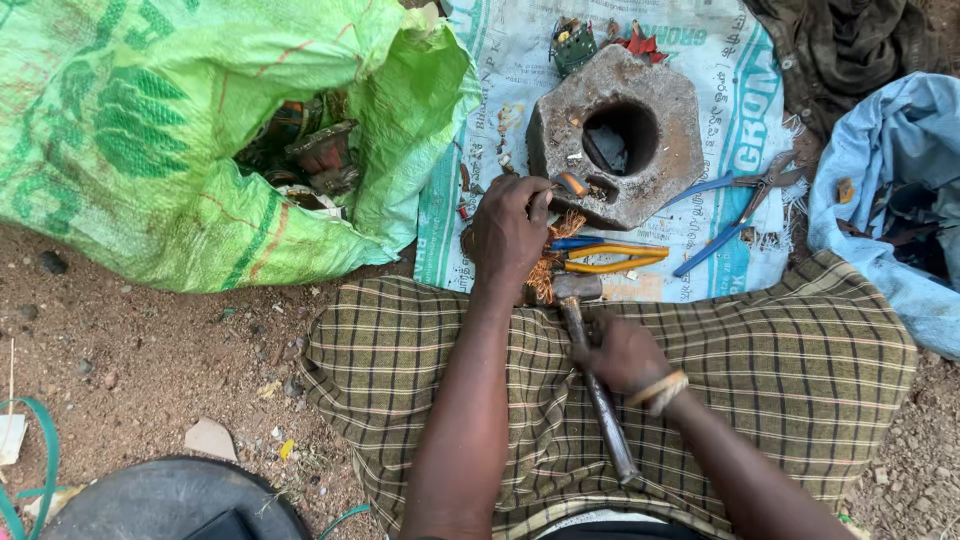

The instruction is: The person sits on the ground and uses pliers to strip the insulation from copper wires. They then use a hammer to crush the wire ends and pull the copper strands apart by hand, separating them from the insulation.

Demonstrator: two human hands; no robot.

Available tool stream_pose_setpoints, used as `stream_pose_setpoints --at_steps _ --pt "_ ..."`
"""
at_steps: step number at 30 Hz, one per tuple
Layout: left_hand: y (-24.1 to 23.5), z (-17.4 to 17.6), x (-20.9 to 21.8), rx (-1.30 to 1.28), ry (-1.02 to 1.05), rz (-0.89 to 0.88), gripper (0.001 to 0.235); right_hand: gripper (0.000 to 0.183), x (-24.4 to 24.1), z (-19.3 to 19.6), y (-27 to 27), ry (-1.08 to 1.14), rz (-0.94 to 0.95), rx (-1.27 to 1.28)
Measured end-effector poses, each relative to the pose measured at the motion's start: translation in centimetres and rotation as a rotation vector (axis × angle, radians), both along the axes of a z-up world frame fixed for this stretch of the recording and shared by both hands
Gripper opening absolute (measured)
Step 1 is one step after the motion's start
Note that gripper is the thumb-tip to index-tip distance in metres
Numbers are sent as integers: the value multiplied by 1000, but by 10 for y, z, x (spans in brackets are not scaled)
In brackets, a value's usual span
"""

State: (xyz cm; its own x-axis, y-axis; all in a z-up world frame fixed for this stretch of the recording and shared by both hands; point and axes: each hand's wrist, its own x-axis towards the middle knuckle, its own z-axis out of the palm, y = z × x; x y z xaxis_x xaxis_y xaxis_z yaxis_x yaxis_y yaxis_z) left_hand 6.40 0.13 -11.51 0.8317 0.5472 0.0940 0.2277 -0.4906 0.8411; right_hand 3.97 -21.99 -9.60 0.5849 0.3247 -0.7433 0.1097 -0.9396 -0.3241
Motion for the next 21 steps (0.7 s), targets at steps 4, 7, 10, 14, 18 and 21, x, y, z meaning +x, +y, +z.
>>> stream_pose_setpoints --at_steps 4,7,10,14,18,21 --pt "-1 3 -2 142 -115 10 13 46 13 -19 -8 397 -502 217" --pt "-2 10 -6 153 -17 63 11 48 2 0 -13 519 -718 394" --pt "3 13 -3 -197 -2 64 13 59 -8 43 -13 237 -492 346" --pt "-3 5 -5 -109 -14 45 14 75 -8 104 -6 -141 -279 307" --pt "2 4 1 -121 -33 69 14 78 29 143 31 -339 -165 329" --pt "1 2 -1 -137 -14 70 14 76 50 144 61 -214 -101 310"
